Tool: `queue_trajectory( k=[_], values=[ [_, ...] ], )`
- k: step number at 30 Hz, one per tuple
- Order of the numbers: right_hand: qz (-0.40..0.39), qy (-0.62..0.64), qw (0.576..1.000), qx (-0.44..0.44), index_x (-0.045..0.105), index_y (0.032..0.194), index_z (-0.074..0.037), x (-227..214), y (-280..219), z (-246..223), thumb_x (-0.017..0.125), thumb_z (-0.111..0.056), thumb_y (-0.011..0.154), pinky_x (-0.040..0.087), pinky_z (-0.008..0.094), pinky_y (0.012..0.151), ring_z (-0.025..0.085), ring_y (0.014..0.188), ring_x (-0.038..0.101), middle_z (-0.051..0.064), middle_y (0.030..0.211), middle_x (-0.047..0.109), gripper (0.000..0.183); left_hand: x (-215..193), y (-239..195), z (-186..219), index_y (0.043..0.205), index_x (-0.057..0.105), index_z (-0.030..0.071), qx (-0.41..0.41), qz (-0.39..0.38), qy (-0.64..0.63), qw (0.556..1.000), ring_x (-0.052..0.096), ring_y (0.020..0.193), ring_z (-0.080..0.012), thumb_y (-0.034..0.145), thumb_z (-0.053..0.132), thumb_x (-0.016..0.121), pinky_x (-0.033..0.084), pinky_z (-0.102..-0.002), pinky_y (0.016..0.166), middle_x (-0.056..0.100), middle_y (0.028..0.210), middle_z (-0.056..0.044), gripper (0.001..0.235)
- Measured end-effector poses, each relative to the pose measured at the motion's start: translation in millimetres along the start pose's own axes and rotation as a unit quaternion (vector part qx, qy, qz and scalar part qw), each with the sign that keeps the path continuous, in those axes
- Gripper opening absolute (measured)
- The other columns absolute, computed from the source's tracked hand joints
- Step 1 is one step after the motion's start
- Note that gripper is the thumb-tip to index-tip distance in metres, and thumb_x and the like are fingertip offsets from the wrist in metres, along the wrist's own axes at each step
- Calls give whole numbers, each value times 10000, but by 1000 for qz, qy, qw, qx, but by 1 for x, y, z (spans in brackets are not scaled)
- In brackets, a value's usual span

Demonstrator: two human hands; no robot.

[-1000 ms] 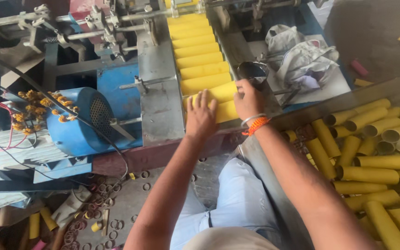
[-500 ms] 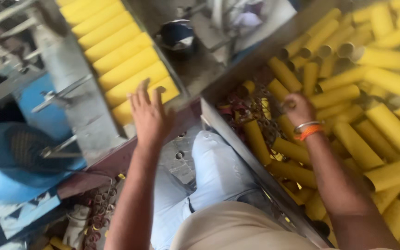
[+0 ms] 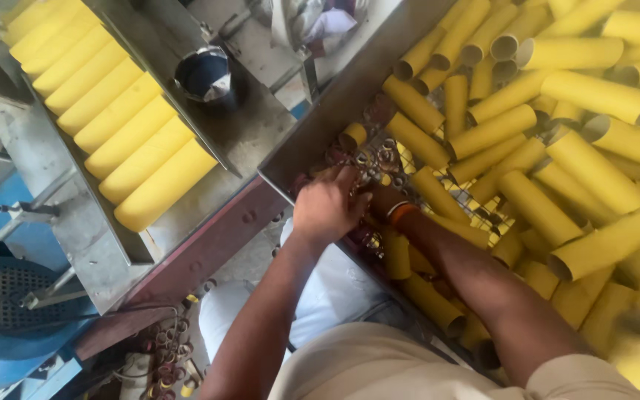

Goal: The person repeatedly picks up yellow cylindrical objects from a large bin and places them onto a conveyor belt. The person handles the cylinders one at a time, moving them from the bin to the belt in a continuous loop.

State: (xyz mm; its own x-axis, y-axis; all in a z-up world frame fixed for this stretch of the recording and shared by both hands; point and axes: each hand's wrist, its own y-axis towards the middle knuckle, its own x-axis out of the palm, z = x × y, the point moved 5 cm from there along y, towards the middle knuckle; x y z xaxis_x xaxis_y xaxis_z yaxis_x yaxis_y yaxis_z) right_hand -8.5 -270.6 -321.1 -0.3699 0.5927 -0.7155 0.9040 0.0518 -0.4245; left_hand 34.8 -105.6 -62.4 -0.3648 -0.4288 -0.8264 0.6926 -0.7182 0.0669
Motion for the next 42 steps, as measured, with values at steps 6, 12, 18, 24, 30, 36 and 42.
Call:
queue_trajectory(
  k=[6,12,18,24,30,36,42],
  values=[
    [-164,-148,975,2,714,1233,-191,-16,-11,72,709,-53,817,549,400,963,308,1114,696,115,1218,724,439,9,-1,-5,1152,653,125,4,4,-11,1000,720,921,-355,852,342,732,576,-476,781,725,1097,-122,379],
    [-294,-331,895,-47,732,1263,-265,21,-31,98,760,-82,764,532,421,986,307,1158,677,62,1261,716,532,22,-1,-10,1258,625,159,-33,-49,13,998,715,899,-375,917,424,653,574,-492,782,704,1110,-173,432],
    [-295,-383,876,-4,286,1568,-197,19,-53,85,859,-257,727,543,444,957,362,1136,662,170,1293,628,1019,31,0,-14,1217,606,125,35,-6,56,998,720,935,-345,905,445,647,575,-487,790,726,1040,-163,449],
    [-232,-397,887,35,763,1117,-160,-42,-44,66,589,-379,980,541,446,961,335,1036,723,133,1096,765,311,28,-1,-21,1177,665,207,50,-15,-73,996,721,935,-351,903,396,658,570,-483,821,740,1053,-126,333],
    [-17,-187,981,45,747,1104,-136,-205,-46,-37,596,-39,909,588,371,863,240,931,762,97,997,796,265,0,-10,-13,1275,629,147,51,46,-160,985,714,1052,-354,915,429,677,577,-450,907,707,1196,-144,460],
    [294,18,932,-213,696,1159,-22,-310,-124,-233,684,-28,1067,568,312,870,160,952,686,75,1052,733,93,-84,-63,-4,1449,465,95,90,304,-104,943,504,1327,-420,766,520,813,339,-595,1210,528,1413,-199,877],
    [348,81,843,-402,694,1099,-36,-220,-78,-367,642,-39,1113,550,319,982,164,1018,692,79,1067,723,54,-129,-55,-63,1457,468,73,-65,305,131,941,589,1209,-331,800,320,782,324,-598,1176,609,1270,-143,768]
  ],
)
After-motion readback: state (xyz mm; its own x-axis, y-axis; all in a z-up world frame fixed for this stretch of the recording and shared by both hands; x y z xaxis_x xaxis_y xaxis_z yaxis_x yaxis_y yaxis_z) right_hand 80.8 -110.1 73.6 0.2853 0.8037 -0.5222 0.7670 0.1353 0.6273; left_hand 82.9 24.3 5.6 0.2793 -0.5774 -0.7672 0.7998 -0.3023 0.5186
